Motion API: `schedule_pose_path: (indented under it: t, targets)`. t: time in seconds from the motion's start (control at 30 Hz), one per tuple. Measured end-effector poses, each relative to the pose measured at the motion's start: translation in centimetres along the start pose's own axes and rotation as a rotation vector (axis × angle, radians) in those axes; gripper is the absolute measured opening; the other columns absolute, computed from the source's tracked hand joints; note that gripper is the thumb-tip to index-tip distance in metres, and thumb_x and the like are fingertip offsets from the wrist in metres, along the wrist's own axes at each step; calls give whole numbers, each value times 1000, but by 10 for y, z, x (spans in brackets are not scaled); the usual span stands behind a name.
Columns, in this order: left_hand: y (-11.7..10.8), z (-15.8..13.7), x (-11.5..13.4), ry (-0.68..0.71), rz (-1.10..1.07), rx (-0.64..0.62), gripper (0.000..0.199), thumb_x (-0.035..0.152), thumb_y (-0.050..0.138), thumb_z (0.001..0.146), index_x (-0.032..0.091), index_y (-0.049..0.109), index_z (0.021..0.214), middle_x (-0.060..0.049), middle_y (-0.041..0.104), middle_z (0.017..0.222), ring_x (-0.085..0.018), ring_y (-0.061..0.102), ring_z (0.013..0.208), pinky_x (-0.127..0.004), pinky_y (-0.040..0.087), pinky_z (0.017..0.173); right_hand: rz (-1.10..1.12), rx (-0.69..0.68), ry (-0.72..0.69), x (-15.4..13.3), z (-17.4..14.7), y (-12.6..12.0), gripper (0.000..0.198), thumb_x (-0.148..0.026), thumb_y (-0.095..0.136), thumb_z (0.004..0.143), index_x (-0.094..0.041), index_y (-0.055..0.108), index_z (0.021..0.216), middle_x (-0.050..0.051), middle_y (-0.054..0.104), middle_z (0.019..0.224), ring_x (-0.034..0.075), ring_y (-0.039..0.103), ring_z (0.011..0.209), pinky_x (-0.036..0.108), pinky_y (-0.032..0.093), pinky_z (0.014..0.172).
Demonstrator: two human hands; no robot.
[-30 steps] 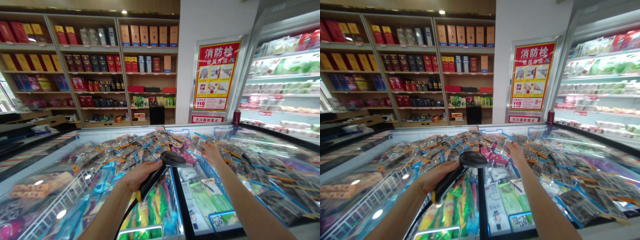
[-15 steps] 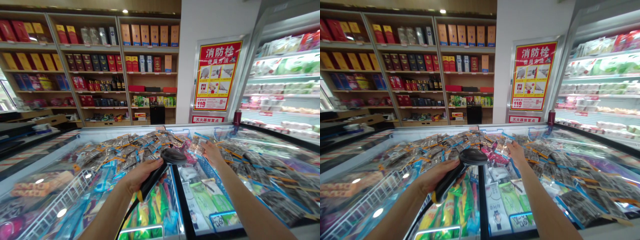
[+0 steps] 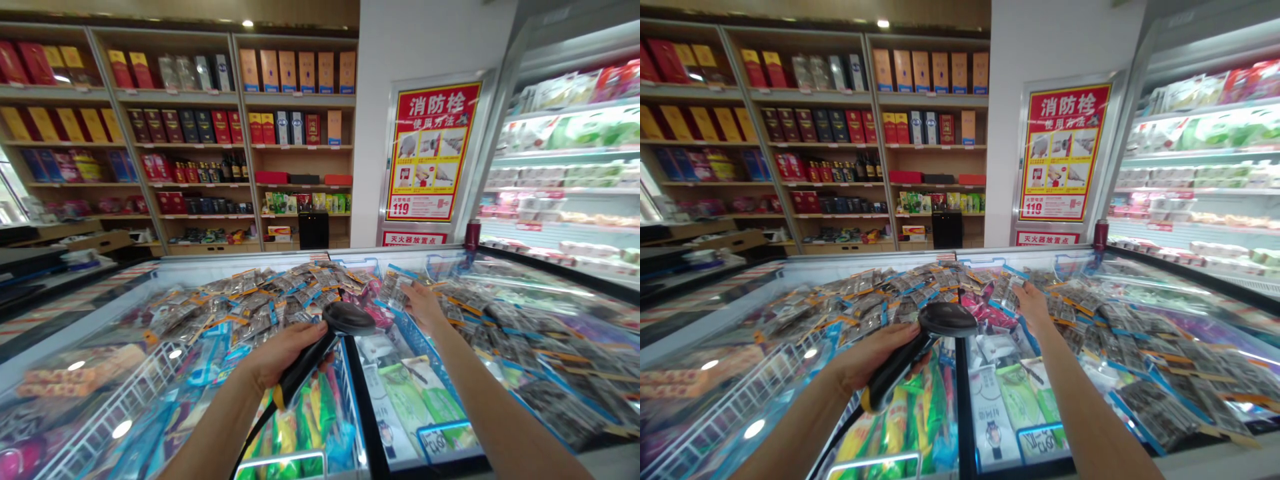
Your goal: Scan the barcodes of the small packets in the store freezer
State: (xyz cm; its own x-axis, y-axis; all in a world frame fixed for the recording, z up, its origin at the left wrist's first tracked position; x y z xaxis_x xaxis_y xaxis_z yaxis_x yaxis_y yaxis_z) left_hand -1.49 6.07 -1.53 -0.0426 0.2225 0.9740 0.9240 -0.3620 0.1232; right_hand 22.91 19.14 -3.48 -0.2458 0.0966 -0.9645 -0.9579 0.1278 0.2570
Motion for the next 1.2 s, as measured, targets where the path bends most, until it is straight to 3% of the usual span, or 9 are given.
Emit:
schedule_pose_path:
  t: [0.47,1.2]
  targets:
    - [-1,-2,2,-1,-1,31,46,55,61,63,11,55,77,-5,60,62,-13,54,51,-24,38,49,-3,-39,-34,5,9,-5,28,-32,64,57,-23,59,83,0,70,73,19,64,64,26,47,48]
    - [0,-2,3,8,16,21,47,56,60,64,11,54,77,-6,60,62,-12,53,51,-24,37,49,32,14,-8,0,2,-2,23,-28,62,57,-21,58,78,-2,67,64,15,61,56,23,43,45]
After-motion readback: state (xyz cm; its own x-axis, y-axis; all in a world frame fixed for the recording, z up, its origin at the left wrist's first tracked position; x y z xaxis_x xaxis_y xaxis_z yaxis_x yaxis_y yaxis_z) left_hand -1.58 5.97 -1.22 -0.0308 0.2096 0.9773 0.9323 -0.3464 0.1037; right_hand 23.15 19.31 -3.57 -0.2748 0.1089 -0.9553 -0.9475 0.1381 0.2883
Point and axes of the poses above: each hand's wrist, its own z-axis towards the middle knuckle, its own y-axis out of the palm, x = y × z, the point moved 6 cm from there along z, towards the middle knuckle
